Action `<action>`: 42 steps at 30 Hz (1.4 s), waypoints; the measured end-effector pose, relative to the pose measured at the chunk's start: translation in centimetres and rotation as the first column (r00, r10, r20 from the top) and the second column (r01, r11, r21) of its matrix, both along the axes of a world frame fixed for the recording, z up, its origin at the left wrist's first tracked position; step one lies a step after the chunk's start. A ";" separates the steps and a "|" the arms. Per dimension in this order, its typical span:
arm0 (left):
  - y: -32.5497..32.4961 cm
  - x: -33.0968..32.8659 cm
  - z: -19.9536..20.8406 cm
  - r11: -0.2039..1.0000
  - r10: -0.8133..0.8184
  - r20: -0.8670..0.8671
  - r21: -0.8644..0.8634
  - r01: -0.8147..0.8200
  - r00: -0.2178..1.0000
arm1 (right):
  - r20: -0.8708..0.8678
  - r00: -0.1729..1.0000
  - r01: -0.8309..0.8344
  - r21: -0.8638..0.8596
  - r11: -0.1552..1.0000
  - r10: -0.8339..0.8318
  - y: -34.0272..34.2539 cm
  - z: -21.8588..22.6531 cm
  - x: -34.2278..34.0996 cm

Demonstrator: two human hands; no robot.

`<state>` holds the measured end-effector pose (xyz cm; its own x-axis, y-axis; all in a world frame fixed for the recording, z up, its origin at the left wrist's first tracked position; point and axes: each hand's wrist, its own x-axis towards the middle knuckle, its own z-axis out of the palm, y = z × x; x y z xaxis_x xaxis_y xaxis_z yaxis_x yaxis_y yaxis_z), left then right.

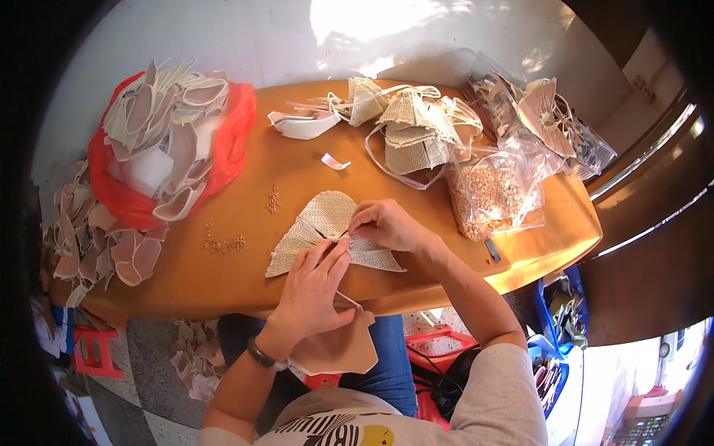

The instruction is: Hand-assembling shoe uppers by folding material and attaching decorative beads.

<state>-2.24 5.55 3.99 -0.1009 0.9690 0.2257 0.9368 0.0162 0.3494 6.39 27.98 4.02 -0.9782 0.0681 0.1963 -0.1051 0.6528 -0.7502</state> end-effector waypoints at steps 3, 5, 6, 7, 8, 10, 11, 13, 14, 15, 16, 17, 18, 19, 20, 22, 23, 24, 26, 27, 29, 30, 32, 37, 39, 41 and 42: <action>0.2 0.3 0.3 0.999 0.011 -0.009 -0.038 -0.011 1.000 | 0.024 1.000 -0.010 0.000 1.000 0.010 0.0 0.3 -0.3; 0.2 0.4 0.3 0.999 0.015 -0.018 -0.040 -0.015 1.000 | 0.044 0.999 -0.026 0.007 1.000 0.025 0.2 0.4 -0.6; 0.2 0.5 0.1 1.000 0.006 -0.002 -0.002 -0.006 1.000 | 0.049 0.998 -0.049 0.039 0.998 0.047 0.4 0.3 -0.8; 0.2 0.5 0.1 0.999 -0.003 0.013 0.036 0.002 1.000 | 0.054 0.996 -0.072 0.070 0.995 0.068 0.5 0.3 -0.8; 0.1 0.5 0.0 0.999 -0.003 0.014 0.035 0.002 1.000 | 0.055 0.996 -0.072 0.070 0.995 0.069 0.4 0.4 -1.0; 0.0 0.6 -0.1 0.999 0.001 0.030 0.032 -0.002 1.000 | 0.098 0.993 -0.065 0.071 0.995 0.058 0.2 0.6 -1.2; 0.0 0.7 -0.1 0.999 -0.001 0.030 0.033 0.000 1.000 | 0.099 0.994 -0.063 0.073 0.995 0.055 0.3 0.6 -1.3; 0.1 0.8 -0.3 1.000 0.002 0.030 0.012 -0.002 1.000 | 0.094 0.991 -0.105 0.102 0.989 0.096 0.5 0.6 -1.5; 0.0 0.8 -0.3 1.000 0.003 0.029 0.012 -0.003 1.000 | 0.093 0.991 -0.106 0.102 0.989 0.097 0.4 0.8 -1.7; 0.0 0.9 -0.3 1.000 0.005 0.044 0.002 -0.005 0.999 | 0.124 0.990 -0.092 0.140 0.986 0.074 0.2 1.1 -1.9; -0.1 0.9 -0.4 1.000 0.008 0.060 -0.009 -0.007 0.998 | 0.154 0.987 -0.078 0.179 0.981 0.051 0.1 1.3 -2.2; -0.1 0.9 -0.4 1.000 0.009 0.060 -0.008 -0.009 0.998 | 0.154 0.987 -0.080 0.180 0.981 0.052 -0.1 1.6 -2.4; -0.2 0.9 -0.5 1.000 0.007 0.051 -0.008 -0.006 0.999 | 0.240 0.971 -0.029 0.183 0.983 -0.016 -0.2 1.9 -2.7; -0.2 0.8 -0.6 1.000 0.005 0.041 -0.008 -0.004 0.999 | 0.323 0.943 0.021 0.192 0.981 -0.083 -0.3 2.1 -3.0; -0.2 0.9 -0.7 1.000 0.004 0.041 -0.008 -0.004 0.999 | 0.323 0.942 0.022 0.192 0.981 -0.084 -0.3 2.3 -3.4; -0.2 0.9 -0.9 1.000 -0.002 0.034 0.015 0.001 0.999 | 0.436 0.895 -0.012 0.233 0.972 -0.094 -0.1 2.7 -4.2; -0.3 0.9 -0.9 1.000 0.001 0.034 0.017 -0.002 0.999 | 0.436 0.896 -0.015 0.234 0.972 -0.091 -0.2 2.9 -4.6; -0.3 0.8 -1.0 1.000 0.001 0.034 0.025 -0.002 0.999 | 0.495 0.862 -0.011 0.239 0.971 -0.112 -0.4 3.1 -4.9; -0.4 0.8 -1.1 0.999 0.012 0.029 0.033 -0.013 1.000 | 0.548 0.827 -0.016 0.244 0.970 -0.125 -0.6 3.4 -5.5; -0.4 0.8 -1.2 0.998 0.010 0.040 0.054 -0.012 0.999 | 0.586 0.802 -0.018 0.223 0.975 -0.119 -0.7 3.6 -5.6; -0.4 0.9 -1.3 0.997 0.017 0.041 0.075 -0.020 0.999 | 0.615 0.782 -0.027 0.202 0.979 -0.105 -0.4 3.9 -5.9; -0.3 0.9 -1.3 0.997 0.012 0.054 0.080 -0.017 0.998 | 0.616 0.785 -0.093 0.228 0.969 -0.070 0.1 4.0 -6.3; -0.5 0.7 -1.3 0.997 0.016 0.063 0.079 -0.021 0.998 | 0.578 0.815 -0.080 0.182 0.980 -0.041 0.2 3.2 -7.8; -0.8 -0.1 -1.1 0.994 -0.044 0.095 0.109 0.034 0.994 | 0.055 0.997 0.052 0.108 0.993 -0.058 -1.8 0.5 -13.5; -0.8 -1.0 -0.9 0.992 -0.073 0.113 0.112 0.060 0.991 | -0.092 0.995 -0.026 0.185 0.982 0.043 -2.4 0.0 -14.7; -1.1 -2.0 -0.7 0.982 -0.173 0.178 0.105 0.156 0.969 | -0.076 0.994 -0.052 0.261 0.964 0.074 -2.6 -0.5 -15.0; -1.2 -2.4 -0.6 0.982 -0.174 0.181 0.106 0.157 0.968 | -0.071 0.995 -0.045 0.300 0.953 0.069 -2.6 -0.7 -15.3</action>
<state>-4.68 4.30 3.42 0.0103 0.9522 0.3053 0.8410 -0.1735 0.5125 -8.91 25.36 3.28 -0.9591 -0.0610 0.2764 -0.2003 0.8363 -0.5104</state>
